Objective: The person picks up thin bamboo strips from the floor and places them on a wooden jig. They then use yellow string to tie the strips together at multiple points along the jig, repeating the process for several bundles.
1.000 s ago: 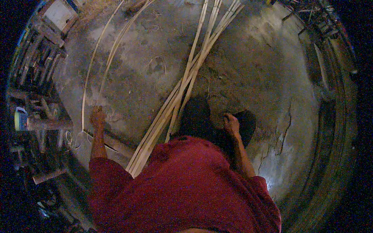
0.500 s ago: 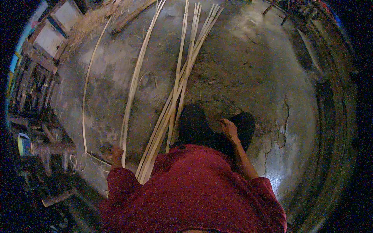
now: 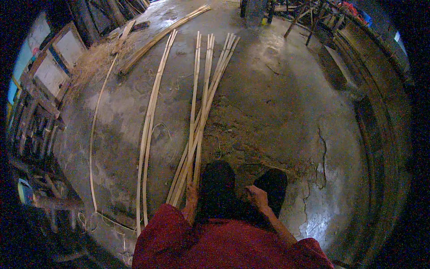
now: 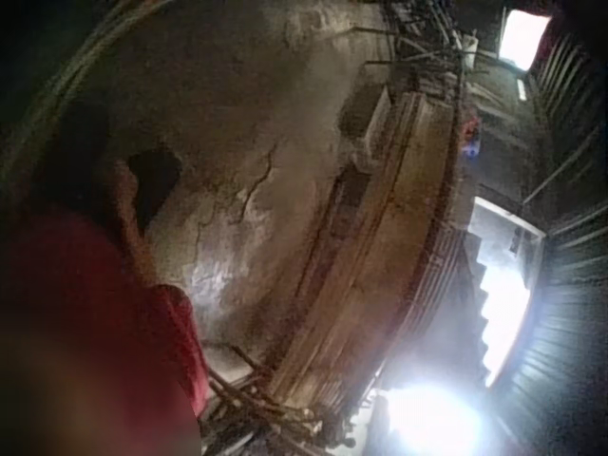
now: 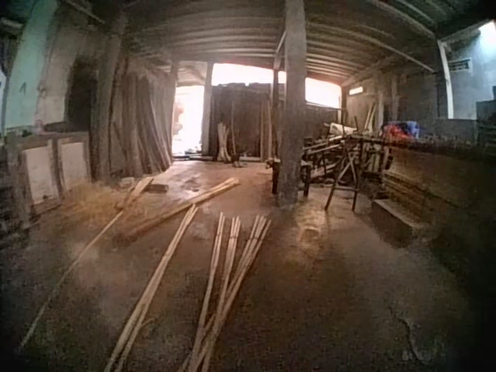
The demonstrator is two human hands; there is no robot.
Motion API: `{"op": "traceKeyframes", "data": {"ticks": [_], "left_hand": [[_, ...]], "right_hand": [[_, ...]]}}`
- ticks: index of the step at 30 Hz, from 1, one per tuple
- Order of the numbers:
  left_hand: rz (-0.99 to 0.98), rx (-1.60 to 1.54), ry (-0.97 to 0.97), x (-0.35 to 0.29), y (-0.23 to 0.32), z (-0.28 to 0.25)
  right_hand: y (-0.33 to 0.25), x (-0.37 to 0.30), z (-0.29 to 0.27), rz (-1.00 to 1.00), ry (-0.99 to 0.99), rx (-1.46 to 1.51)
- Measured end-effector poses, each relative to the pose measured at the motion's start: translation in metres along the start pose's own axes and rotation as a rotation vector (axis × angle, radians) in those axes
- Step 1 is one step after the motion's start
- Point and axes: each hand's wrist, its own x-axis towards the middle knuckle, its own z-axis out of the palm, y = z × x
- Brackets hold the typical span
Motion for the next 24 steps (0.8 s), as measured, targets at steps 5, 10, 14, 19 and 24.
{"op": "traceKeyframes", "data": {"ticks": [5,10,14,19,24], "left_hand": [[-0.016,-0.046,0.031,-0.013,-0.009,0.003],[-0.021,-0.077,0.071,-0.011,0.002,0.002],[-0.027,-0.123,0.115,-0.002,0.011,-0.008],[-0.015,-0.223,0.172,0.002,0.029,-0.028],[0.259,-0.498,0.296,-0.031,0.084,-0.099]], "right_hand": [[-0.015,-0.013,0.002,0.494,-0.188,0.622],[-0.024,-0.010,0.012,-0.144,0.031,0.039],[-0.031,-0.002,0.002,-0.120,-0.028,0.012],[-0.031,0.001,-0.007,-0.102,-0.099,0.081],[-0.039,-0.004,-0.001,0.074,-0.156,0.378]]}}
